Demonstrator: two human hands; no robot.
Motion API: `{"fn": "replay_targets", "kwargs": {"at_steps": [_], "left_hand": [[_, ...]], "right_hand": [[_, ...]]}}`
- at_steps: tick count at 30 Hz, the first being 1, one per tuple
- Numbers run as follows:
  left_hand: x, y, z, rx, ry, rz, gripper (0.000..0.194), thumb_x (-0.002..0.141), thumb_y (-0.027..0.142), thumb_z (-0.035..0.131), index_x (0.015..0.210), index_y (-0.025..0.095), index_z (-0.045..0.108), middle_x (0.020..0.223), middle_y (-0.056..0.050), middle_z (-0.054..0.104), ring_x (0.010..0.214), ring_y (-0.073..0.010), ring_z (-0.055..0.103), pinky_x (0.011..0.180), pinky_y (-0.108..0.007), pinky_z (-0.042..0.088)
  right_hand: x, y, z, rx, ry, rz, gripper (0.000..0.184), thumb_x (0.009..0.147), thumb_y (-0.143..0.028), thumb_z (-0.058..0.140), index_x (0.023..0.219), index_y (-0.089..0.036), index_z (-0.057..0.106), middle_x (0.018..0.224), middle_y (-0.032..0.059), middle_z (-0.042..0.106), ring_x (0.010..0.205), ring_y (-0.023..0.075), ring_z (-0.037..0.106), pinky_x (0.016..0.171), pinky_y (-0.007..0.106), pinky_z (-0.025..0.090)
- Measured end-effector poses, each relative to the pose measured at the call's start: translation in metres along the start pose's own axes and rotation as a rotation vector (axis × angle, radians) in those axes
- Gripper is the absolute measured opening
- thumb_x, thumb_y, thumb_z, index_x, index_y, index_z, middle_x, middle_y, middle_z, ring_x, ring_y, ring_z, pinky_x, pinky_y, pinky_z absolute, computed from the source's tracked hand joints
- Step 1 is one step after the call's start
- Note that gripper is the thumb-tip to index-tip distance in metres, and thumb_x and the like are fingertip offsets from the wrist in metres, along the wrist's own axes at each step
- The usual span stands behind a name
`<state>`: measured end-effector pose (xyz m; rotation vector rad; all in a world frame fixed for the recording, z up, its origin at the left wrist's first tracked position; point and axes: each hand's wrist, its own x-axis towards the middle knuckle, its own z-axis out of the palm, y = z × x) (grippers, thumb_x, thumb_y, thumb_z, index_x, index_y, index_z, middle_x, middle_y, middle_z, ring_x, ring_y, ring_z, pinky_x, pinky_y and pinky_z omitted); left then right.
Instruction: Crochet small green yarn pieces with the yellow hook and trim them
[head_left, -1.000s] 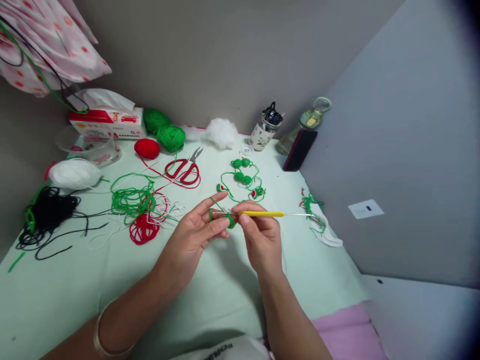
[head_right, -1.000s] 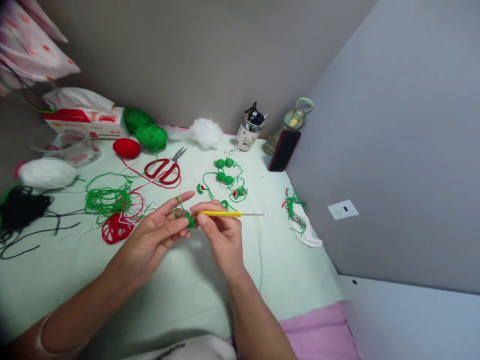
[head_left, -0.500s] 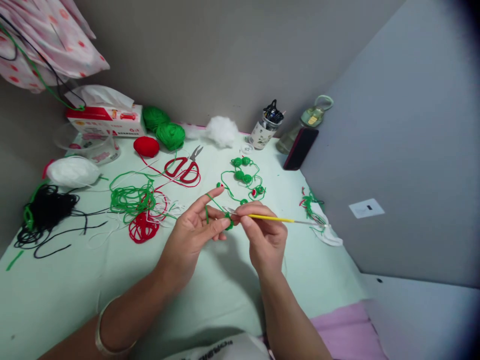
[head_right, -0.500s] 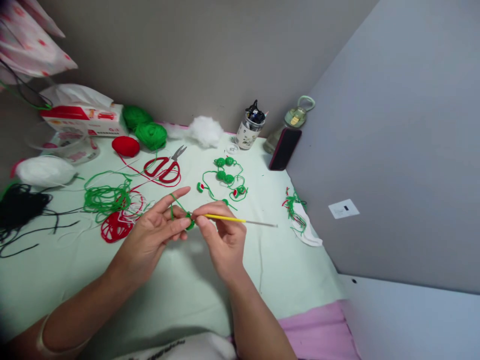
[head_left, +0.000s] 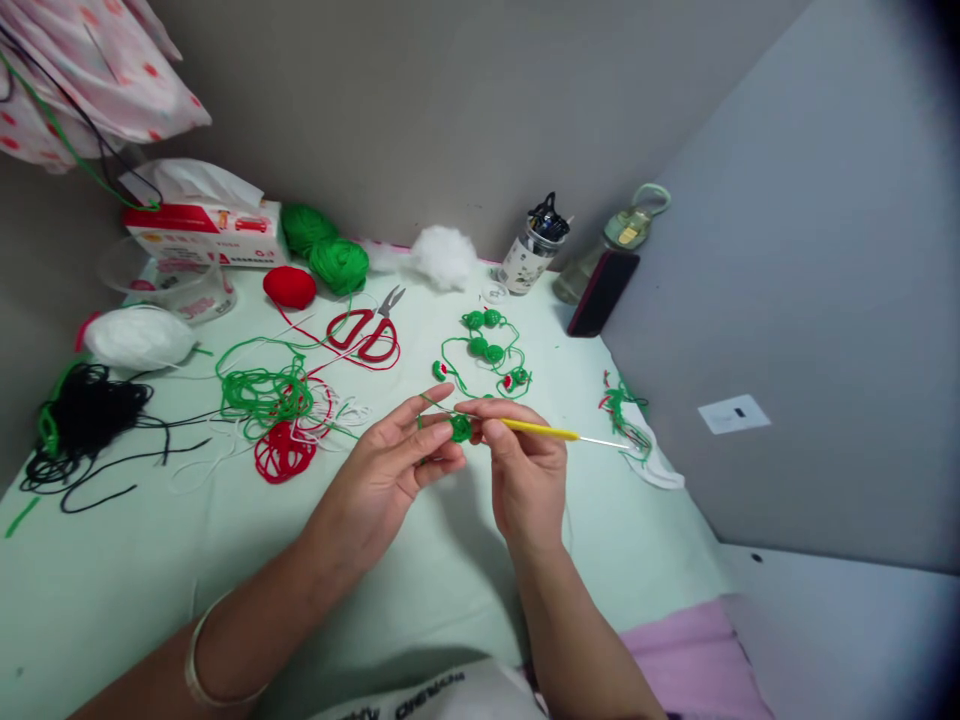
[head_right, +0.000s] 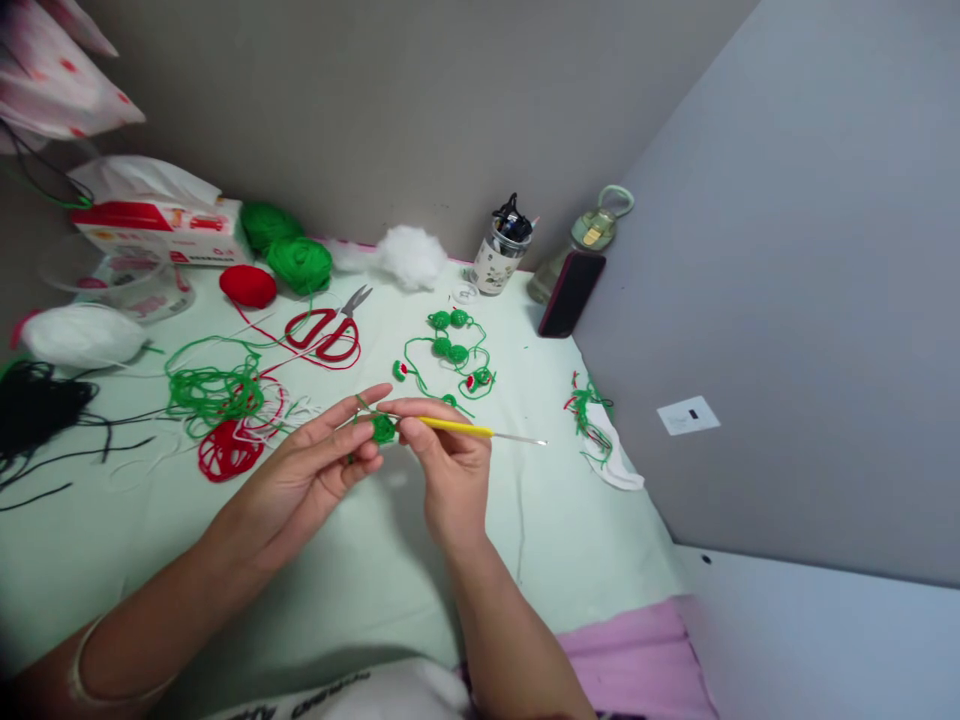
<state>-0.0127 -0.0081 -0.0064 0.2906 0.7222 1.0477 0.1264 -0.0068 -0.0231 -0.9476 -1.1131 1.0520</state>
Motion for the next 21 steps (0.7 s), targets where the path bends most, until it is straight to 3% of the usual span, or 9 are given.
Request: {"fn": "replay_targets", "kwargs": {"at_steps": [5, 9, 21], "left_hand": [[-0.0012, 0.0011, -0.0001, -0.009, -0.024, -0.018, 0.035, 0.086, 0.009, 0.071, 0.120, 0.018, 0.071, 0.093, -0.003, 0.073, 0.073, -0.0083, 0.069, 0.076, -0.019, 0.059], [-0.0011, 0.0020, -0.0008, 0.043, -0.029, -0.008, 0.036, 0.086, 0.013, 0.072, 0.122, 0.017, 0.071, 0.095, -0.005, 0.074, 0.074, -0.0105, 0.068, 0.077, -0.022, 0.058], [-0.0024, 0.0031, -0.0018, 0.203, -0.018, 0.110, 0.037, 0.084, 0.022, 0.076, 0.121, 0.020, 0.071, 0.088, 0.000, 0.071, 0.071, -0.0082, 0.064, 0.076, -0.020, 0.052]], "right_hand": [[0.0044, -0.0002, -0.0028, 0.164, 0.017, 0.139, 0.010, 0.086, -0.034, 0.072, 0.090, -0.025, 0.074, 0.085, 0.0018, 0.076, 0.069, 0.0134, 0.063, 0.068, 0.028, 0.052], [0.0068, -0.0036, -0.0040, 0.151, 0.023, 0.178, 0.017, 0.090, -0.041, 0.067, 0.089, -0.024, 0.068, 0.081, 0.0018, 0.074, 0.063, 0.0126, 0.059, 0.063, 0.028, 0.051], [-0.0007, -0.0090, -0.0044, -0.020, -0.004, -0.059, 0.015, 0.097, -0.032, 0.059, 0.091, -0.023, 0.069, 0.086, 0.0031, 0.075, 0.071, 0.0147, 0.065, 0.066, 0.030, 0.053]]}}
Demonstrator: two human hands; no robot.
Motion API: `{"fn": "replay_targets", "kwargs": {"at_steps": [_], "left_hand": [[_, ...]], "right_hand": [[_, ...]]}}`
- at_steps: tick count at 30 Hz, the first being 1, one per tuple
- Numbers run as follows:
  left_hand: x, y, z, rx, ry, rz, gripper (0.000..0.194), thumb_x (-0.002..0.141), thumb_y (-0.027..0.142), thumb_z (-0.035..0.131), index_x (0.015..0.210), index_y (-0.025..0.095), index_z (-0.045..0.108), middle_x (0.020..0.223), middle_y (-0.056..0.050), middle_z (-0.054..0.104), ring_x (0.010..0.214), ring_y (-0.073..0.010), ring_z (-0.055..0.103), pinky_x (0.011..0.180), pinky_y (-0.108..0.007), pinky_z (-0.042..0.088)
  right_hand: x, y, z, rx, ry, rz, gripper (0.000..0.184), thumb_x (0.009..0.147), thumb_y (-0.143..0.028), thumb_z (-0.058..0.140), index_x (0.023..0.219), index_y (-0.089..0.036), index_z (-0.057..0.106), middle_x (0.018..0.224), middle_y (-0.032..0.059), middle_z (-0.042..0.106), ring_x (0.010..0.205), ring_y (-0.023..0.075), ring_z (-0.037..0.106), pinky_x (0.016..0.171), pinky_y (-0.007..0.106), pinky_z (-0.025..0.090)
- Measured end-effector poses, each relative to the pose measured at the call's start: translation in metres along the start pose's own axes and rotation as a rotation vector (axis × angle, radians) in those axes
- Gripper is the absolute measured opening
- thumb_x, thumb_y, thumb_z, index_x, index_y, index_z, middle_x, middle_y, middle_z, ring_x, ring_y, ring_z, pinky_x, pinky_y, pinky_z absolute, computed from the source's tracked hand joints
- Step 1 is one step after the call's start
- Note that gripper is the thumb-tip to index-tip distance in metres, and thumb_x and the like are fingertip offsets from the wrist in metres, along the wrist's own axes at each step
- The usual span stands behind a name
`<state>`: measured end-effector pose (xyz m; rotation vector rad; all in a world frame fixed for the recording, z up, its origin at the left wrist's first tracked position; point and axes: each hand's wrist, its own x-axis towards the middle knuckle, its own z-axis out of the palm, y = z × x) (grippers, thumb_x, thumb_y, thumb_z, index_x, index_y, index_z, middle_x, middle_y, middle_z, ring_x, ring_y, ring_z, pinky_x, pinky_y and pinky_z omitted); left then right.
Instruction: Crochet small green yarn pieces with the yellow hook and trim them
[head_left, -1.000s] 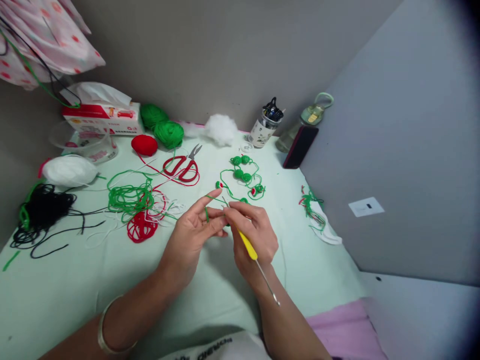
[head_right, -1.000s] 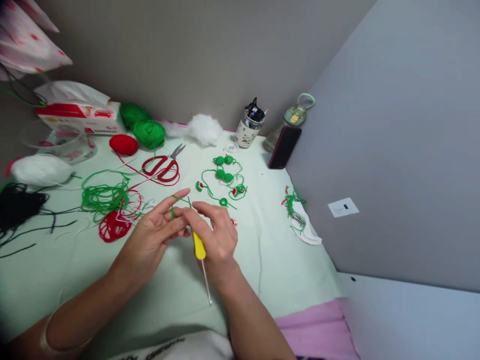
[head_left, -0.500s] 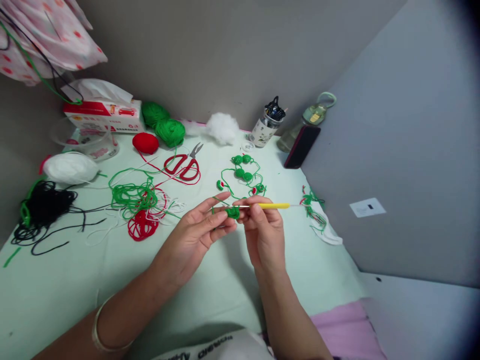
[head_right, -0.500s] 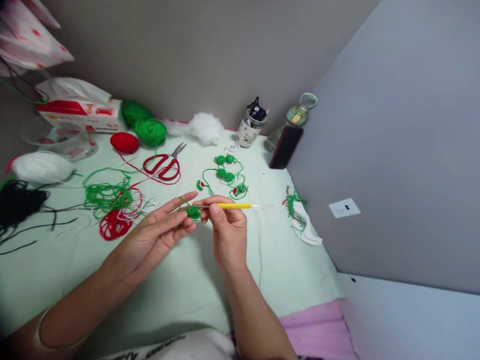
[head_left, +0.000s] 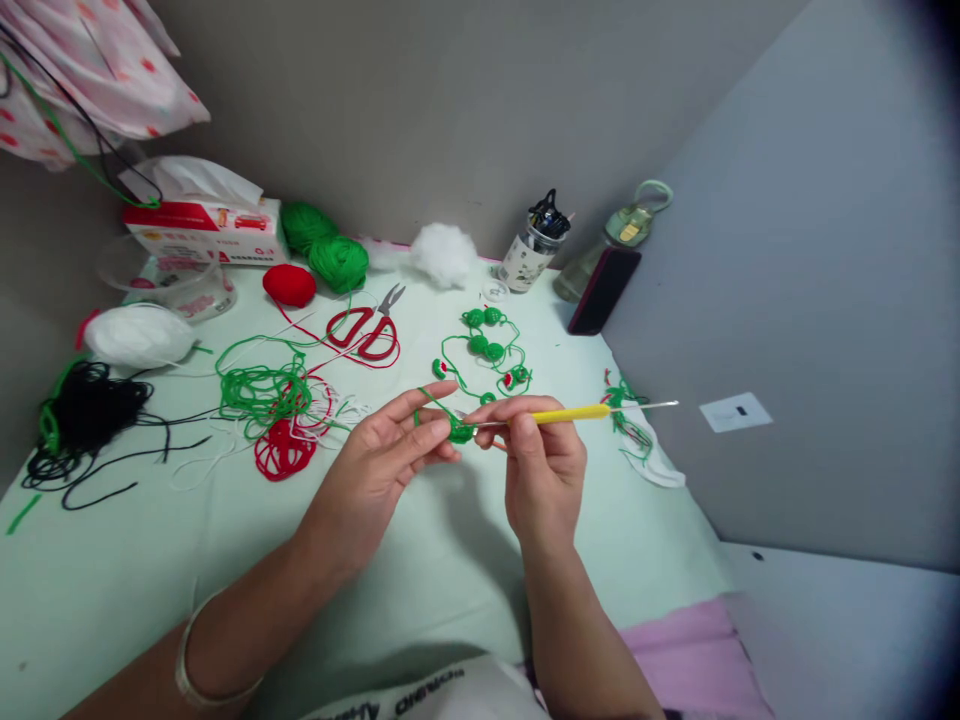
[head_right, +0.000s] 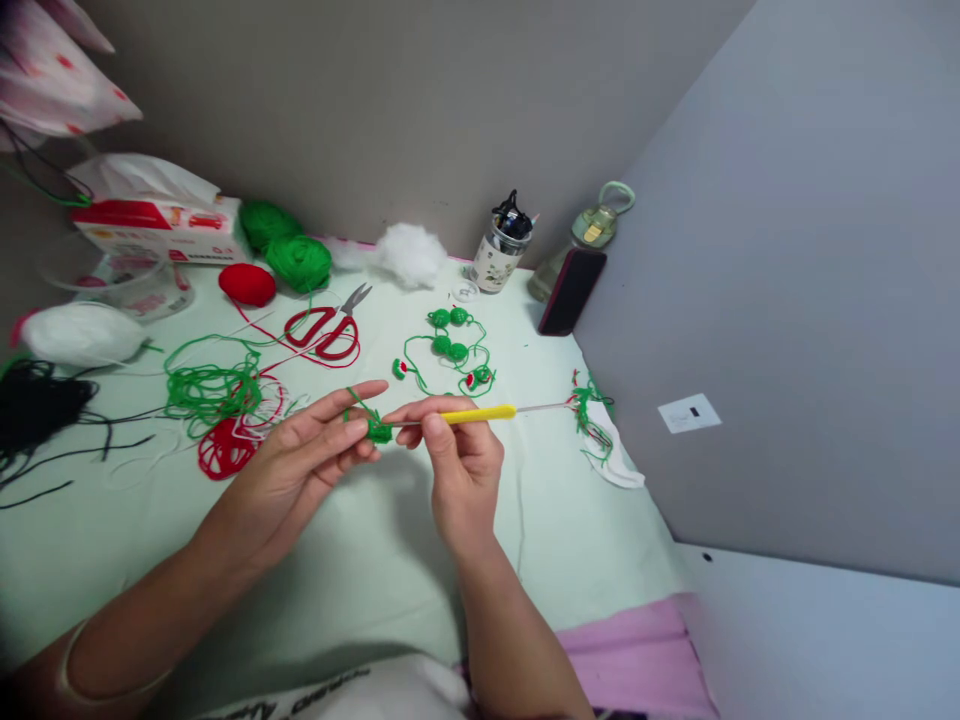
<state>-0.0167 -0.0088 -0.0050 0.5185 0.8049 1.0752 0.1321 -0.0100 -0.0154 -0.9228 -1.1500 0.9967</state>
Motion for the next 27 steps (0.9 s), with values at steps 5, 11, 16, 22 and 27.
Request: {"fn": "replay_targets", "kwargs": {"at_steps": [5, 11, 16, 22, 27], "left_hand": [[0.0008, -0.0029, -0.0027, 0.088, 0.018, 0.071, 0.035, 0.083, 0.025, 0.077, 0.118, 0.023, 0.073, 0.084, 0.002, 0.069, 0.075, -0.0101, 0.064, 0.081, -0.022, 0.052], [0.0027, -0.0062, -0.0031, 0.094, 0.041, 0.108, 0.033, 0.079, 0.022, 0.081, 0.112, 0.026, 0.076, 0.085, 0.004, 0.065, 0.078, -0.0091, 0.066, 0.080, -0.020, 0.051], [0.0028, -0.0063, -0.0043, 0.100, 0.033, 0.097, 0.037, 0.079, 0.022, 0.081, 0.116, 0.024, 0.073, 0.085, 0.003, 0.066, 0.079, -0.0111, 0.066, 0.083, -0.024, 0.051], [0.0016, -0.0024, -0.0046, 0.149, 0.012, 0.094, 0.044, 0.080, 0.024, 0.080, 0.123, 0.024, 0.070, 0.081, 0.003, 0.067, 0.079, -0.0118, 0.065, 0.082, -0.024, 0.049], [0.0049, -0.0043, -0.0059, 0.151, 0.008, 0.082, 0.042, 0.080, 0.024, 0.081, 0.121, 0.023, 0.071, 0.081, 0.003, 0.066, 0.075, -0.0106, 0.063, 0.079, -0.024, 0.049]], "right_hand": [[-0.0037, -0.0035, 0.0003, -0.166, -0.025, -0.156, 0.015, 0.099, -0.025, 0.056, 0.096, -0.025, 0.071, 0.090, 0.0034, 0.075, 0.075, 0.0165, 0.066, 0.068, 0.033, 0.055], [-0.0060, -0.0028, -0.0014, -0.307, -0.100, -0.338, 0.020, 0.098, -0.017, 0.056, 0.101, -0.028, 0.072, 0.094, 0.0044, 0.076, 0.090, 0.0214, 0.070, 0.076, 0.039, 0.056], [-0.0062, -0.0008, -0.0019, -0.323, -0.131, -0.363, 0.022, 0.097, -0.016, 0.056, 0.101, -0.028, 0.074, 0.090, 0.0041, 0.076, 0.092, 0.0226, 0.071, 0.079, 0.040, 0.055], [-0.0043, 0.0028, -0.0023, -0.272, -0.112, -0.363, 0.019, 0.098, -0.019, 0.057, 0.101, -0.028, 0.074, 0.093, 0.0046, 0.077, 0.089, 0.0223, 0.072, 0.078, 0.041, 0.056], [-0.0031, 0.0048, -0.0024, -0.314, -0.137, -0.386, 0.019, 0.098, -0.018, 0.056, 0.101, -0.028, 0.073, 0.092, 0.0044, 0.077, 0.089, 0.0222, 0.073, 0.077, 0.041, 0.057]]}}
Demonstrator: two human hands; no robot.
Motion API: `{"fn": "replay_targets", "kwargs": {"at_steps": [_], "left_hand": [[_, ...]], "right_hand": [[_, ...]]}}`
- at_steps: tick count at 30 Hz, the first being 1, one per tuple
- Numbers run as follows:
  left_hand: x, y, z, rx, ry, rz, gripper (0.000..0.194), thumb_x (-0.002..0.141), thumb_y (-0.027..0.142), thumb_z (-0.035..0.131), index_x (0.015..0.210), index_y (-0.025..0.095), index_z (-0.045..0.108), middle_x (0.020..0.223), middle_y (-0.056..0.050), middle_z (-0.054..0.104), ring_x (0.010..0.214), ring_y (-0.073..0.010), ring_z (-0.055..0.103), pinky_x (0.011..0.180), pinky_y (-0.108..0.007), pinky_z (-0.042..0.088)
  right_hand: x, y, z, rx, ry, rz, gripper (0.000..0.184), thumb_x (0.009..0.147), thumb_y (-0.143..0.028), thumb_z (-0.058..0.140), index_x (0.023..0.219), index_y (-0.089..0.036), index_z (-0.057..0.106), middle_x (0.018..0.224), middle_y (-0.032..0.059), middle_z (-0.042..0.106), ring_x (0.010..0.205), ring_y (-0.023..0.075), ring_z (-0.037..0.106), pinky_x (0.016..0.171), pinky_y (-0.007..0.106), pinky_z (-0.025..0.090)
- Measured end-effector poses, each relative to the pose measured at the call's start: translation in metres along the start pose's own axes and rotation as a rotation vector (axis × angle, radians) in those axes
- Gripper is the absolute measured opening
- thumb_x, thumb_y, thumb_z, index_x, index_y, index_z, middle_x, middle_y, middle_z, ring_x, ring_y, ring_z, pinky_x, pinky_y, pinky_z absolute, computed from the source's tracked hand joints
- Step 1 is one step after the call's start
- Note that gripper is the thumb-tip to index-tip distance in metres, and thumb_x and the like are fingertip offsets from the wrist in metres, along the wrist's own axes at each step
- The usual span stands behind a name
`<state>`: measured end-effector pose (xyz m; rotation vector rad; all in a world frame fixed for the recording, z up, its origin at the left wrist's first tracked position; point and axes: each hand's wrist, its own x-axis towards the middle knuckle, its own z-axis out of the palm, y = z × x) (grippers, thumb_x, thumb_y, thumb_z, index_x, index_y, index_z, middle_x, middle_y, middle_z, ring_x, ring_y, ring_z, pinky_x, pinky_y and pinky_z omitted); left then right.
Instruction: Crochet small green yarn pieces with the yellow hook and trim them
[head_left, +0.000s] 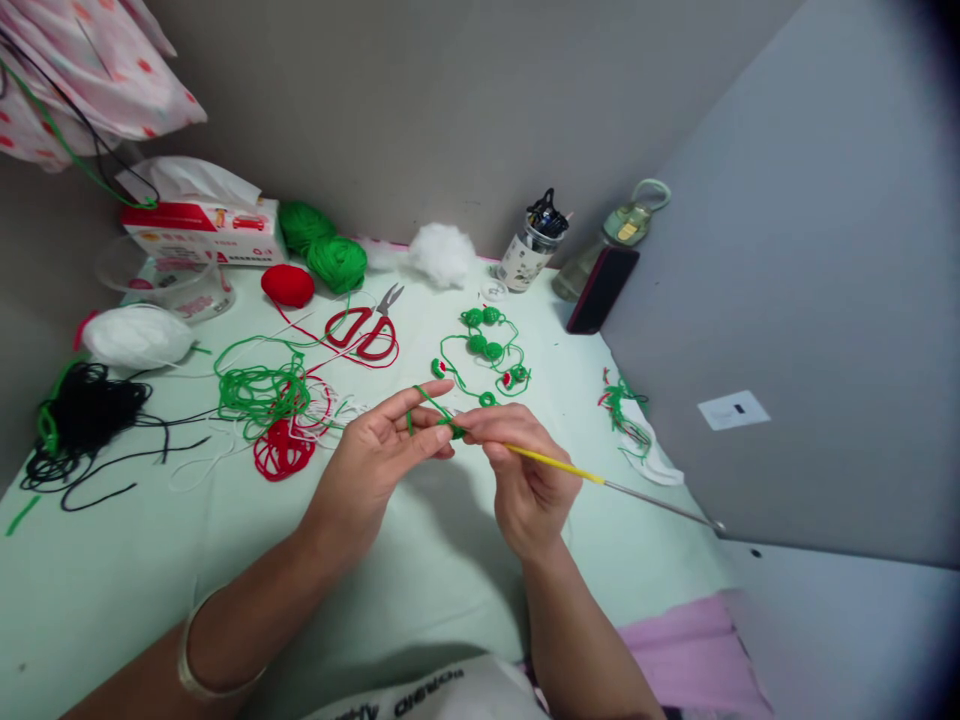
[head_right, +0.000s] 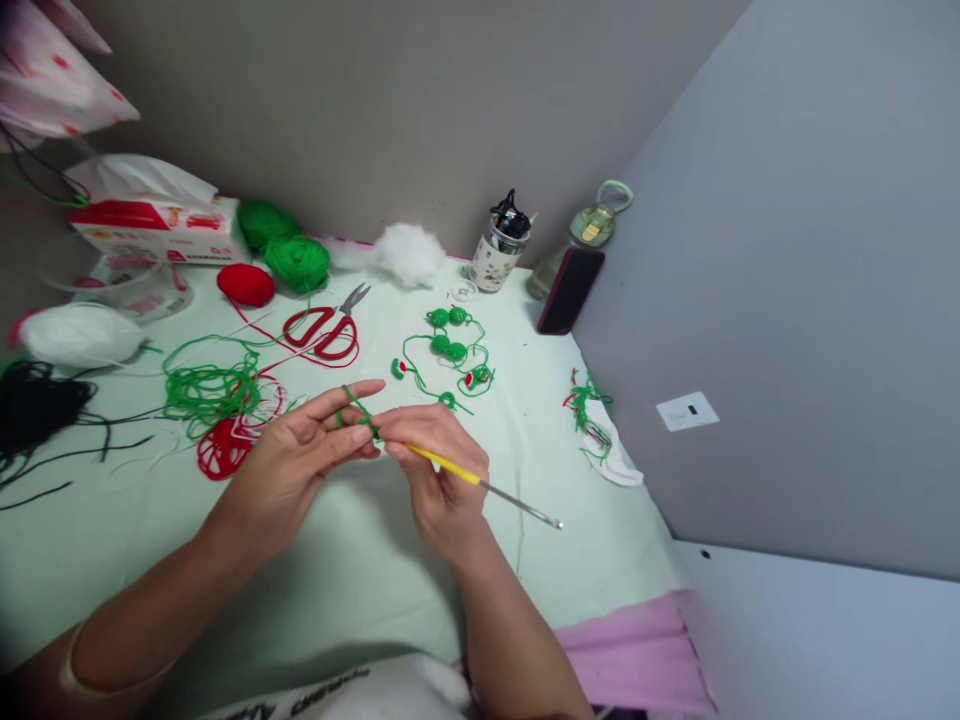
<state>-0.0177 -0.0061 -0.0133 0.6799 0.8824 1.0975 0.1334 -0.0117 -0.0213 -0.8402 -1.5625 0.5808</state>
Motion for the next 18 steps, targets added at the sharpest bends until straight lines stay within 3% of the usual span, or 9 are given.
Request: {"fn": "replay_targets", "kwargs": {"at_steps": [5, 12, 18], "left_hand": [[0.0006, -0.0029, -0.0044, 0.038, -0.005, 0.005, 0.049, 0.083, 0.026, 0.078, 0.130, 0.024, 0.065, 0.079, 0.005, 0.065, 0.074, -0.0103, 0.064, 0.077, -0.024, 0.049], [0.0010, -0.0089, -0.0026, 0.042, 0.027, 0.045, 0.047, 0.083, 0.028, 0.079, 0.129, 0.026, 0.066, 0.086, 0.004, 0.066, 0.079, -0.0098, 0.063, 0.081, -0.023, 0.049], [0.0036, -0.0081, -0.0042, 0.054, 0.110, 0.092, 0.046, 0.080, 0.023, 0.081, 0.123, 0.023, 0.068, 0.079, 0.005, 0.064, 0.075, -0.0090, 0.060, 0.077, -0.021, 0.047]], "right_hand": [[-0.0007, -0.0011, 0.0009, -0.113, -0.024, -0.141, 0.022, 0.096, -0.012, 0.057, 0.102, -0.025, 0.073, 0.095, 0.0057, 0.077, 0.090, 0.0212, 0.073, 0.073, 0.037, 0.057], [0.0038, 0.0038, 0.0015, 0.267, 0.042, 0.266, 0.014, 0.097, -0.024, 0.060, 0.094, -0.025, 0.073, 0.092, 0.0033, 0.077, 0.074, 0.0159, 0.068, 0.066, 0.032, 0.056], [0.0033, 0.0024, 0.0035, 0.116, -0.003, 0.140, 0.016, 0.096, -0.017, 0.060, 0.098, -0.024, 0.074, 0.096, 0.0042, 0.077, 0.089, 0.0182, 0.069, 0.078, 0.035, 0.056]]}}
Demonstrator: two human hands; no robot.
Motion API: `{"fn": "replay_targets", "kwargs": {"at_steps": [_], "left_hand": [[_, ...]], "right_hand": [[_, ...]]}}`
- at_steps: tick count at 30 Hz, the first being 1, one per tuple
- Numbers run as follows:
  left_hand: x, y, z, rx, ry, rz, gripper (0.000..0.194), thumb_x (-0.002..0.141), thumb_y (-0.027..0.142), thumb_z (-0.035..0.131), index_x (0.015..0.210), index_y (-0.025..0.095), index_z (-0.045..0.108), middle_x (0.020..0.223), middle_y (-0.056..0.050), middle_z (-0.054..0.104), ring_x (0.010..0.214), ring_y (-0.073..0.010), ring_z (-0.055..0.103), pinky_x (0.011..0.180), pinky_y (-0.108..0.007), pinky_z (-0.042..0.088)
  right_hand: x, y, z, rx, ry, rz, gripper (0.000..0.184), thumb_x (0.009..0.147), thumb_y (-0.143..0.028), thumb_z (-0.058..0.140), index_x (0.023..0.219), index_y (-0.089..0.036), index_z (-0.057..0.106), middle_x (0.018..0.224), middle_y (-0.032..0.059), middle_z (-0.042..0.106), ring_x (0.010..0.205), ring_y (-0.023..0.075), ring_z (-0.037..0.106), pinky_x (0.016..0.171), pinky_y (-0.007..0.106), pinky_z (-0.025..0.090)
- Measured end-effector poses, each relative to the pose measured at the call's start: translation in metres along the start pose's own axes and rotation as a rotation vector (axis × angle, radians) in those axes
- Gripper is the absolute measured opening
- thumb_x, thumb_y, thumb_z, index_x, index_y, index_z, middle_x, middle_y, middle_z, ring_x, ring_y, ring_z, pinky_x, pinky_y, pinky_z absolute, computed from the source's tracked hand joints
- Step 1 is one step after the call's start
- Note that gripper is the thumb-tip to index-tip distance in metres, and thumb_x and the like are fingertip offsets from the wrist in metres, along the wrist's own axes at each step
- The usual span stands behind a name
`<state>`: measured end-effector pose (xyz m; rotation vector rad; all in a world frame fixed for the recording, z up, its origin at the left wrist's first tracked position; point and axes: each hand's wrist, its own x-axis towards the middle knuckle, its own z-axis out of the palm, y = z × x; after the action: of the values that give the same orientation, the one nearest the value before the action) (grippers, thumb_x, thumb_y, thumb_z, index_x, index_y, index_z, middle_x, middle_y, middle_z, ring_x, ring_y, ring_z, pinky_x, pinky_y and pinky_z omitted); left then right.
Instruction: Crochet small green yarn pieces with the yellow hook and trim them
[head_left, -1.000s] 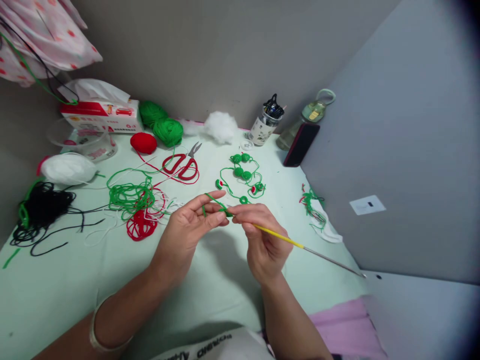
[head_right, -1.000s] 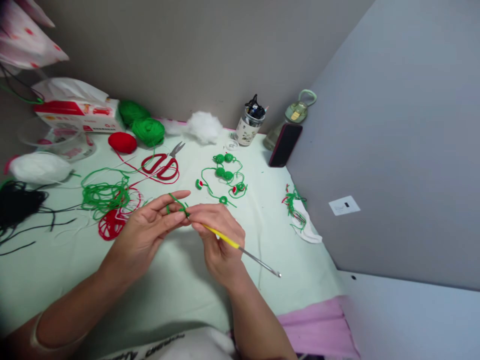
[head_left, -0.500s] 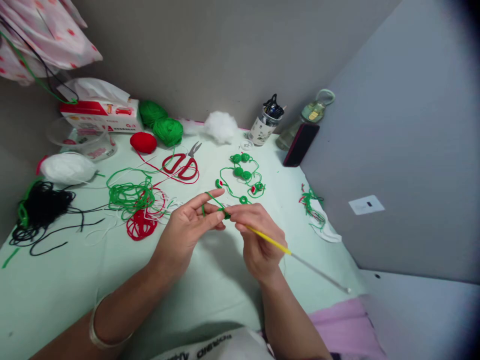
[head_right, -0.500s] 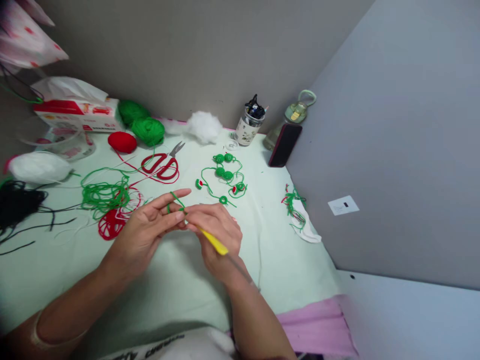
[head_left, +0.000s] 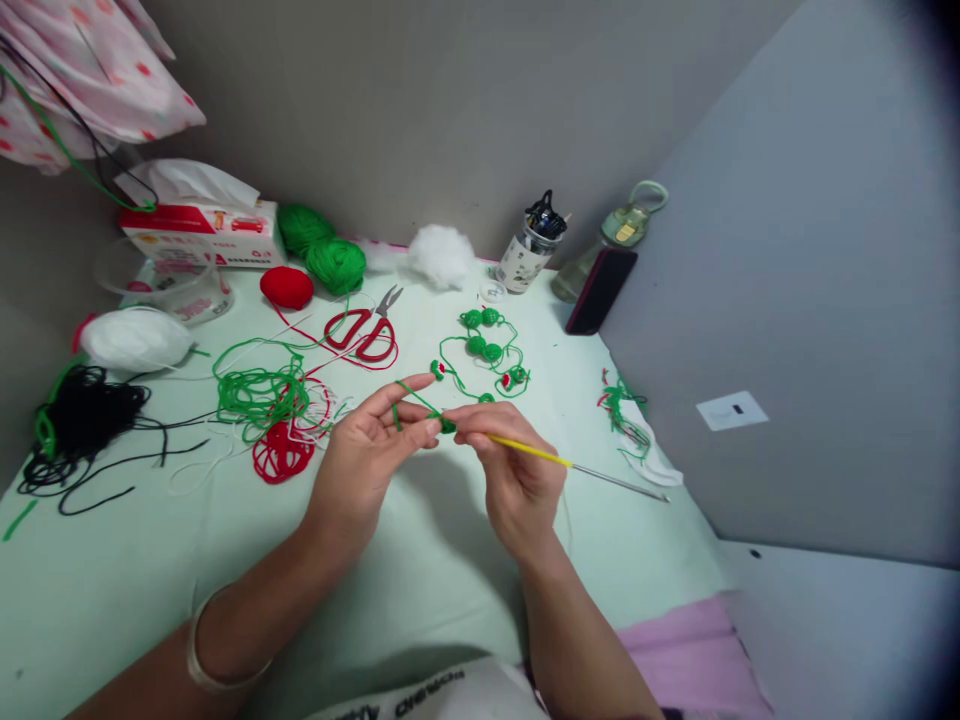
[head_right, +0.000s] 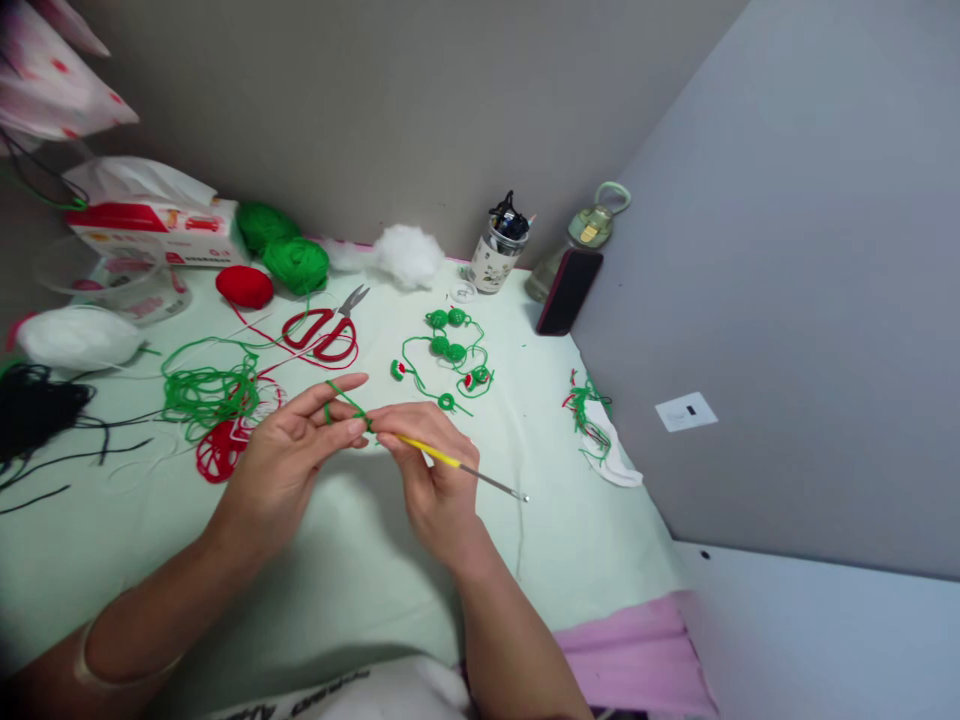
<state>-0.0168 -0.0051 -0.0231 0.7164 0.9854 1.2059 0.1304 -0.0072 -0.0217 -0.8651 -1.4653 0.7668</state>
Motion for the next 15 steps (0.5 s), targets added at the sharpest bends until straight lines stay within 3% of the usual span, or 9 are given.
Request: {"fn": "replay_targets", "kwargs": {"at_steps": [4, 8, 12, 15], "left_hand": [[-0.001, -0.001, 0.000, 0.035, 0.024, 0.011, 0.044, 0.078, 0.025, 0.082, 0.120, 0.023, 0.070, 0.081, 0.004, 0.065, 0.077, -0.0096, 0.060, 0.076, -0.020, 0.048], [0.000, -0.005, 0.001, -0.012, 0.004, -0.037, 0.046, 0.080, 0.027, 0.080, 0.124, 0.022, 0.067, 0.080, 0.004, 0.063, 0.074, -0.0092, 0.060, 0.077, -0.020, 0.048], [0.000, -0.007, 0.002, -0.058, -0.005, -0.068, 0.052, 0.081, 0.031, 0.080, 0.129, 0.021, 0.062, 0.086, 0.002, 0.065, 0.081, -0.0118, 0.061, 0.079, -0.023, 0.049], [0.000, -0.005, 0.003, -0.055, 0.000, -0.076, 0.055, 0.079, 0.032, 0.082, 0.130, 0.022, 0.062, 0.085, 0.002, 0.063, 0.080, -0.0111, 0.059, 0.079, -0.022, 0.049]], "right_hand": [[0.003, 0.000, -0.001, 0.073, 0.003, 0.097, 0.017, 0.097, -0.017, 0.057, 0.094, -0.024, 0.073, 0.091, 0.0027, 0.074, 0.078, 0.0151, 0.067, 0.070, 0.031, 0.055], [-0.001, 0.003, 0.002, -0.097, -0.025, -0.090, 0.022, 0.096, -0.009, 0.056, 0.099, -0.024, 0.072, 0.095, 0.0047, 0.075, 0.091, 0.0181, 0.070, 0.080, 0.034, 0.056], [-0.010, 0.007, 0.007, -0.410, -0.023, -0.295, 0.027, 0.093, -0.005, 0.056, 0.108, -0.023, 0.071, 0.103, 0.0098, 0.074, 0.091, 0.0189, 0.069, 0.076, 0.033, 0.056], [-0.007, 0.005, 0.006, -0.375, -0.026, -0.276, 0.027, 0.093, -0.005, 0.056, 0.109, -0.021, 0.071, 0.102, 0.0097, 0.073, 0.090, 0.0168, 0.069, 0.075, 0.030, 0.056]]}}
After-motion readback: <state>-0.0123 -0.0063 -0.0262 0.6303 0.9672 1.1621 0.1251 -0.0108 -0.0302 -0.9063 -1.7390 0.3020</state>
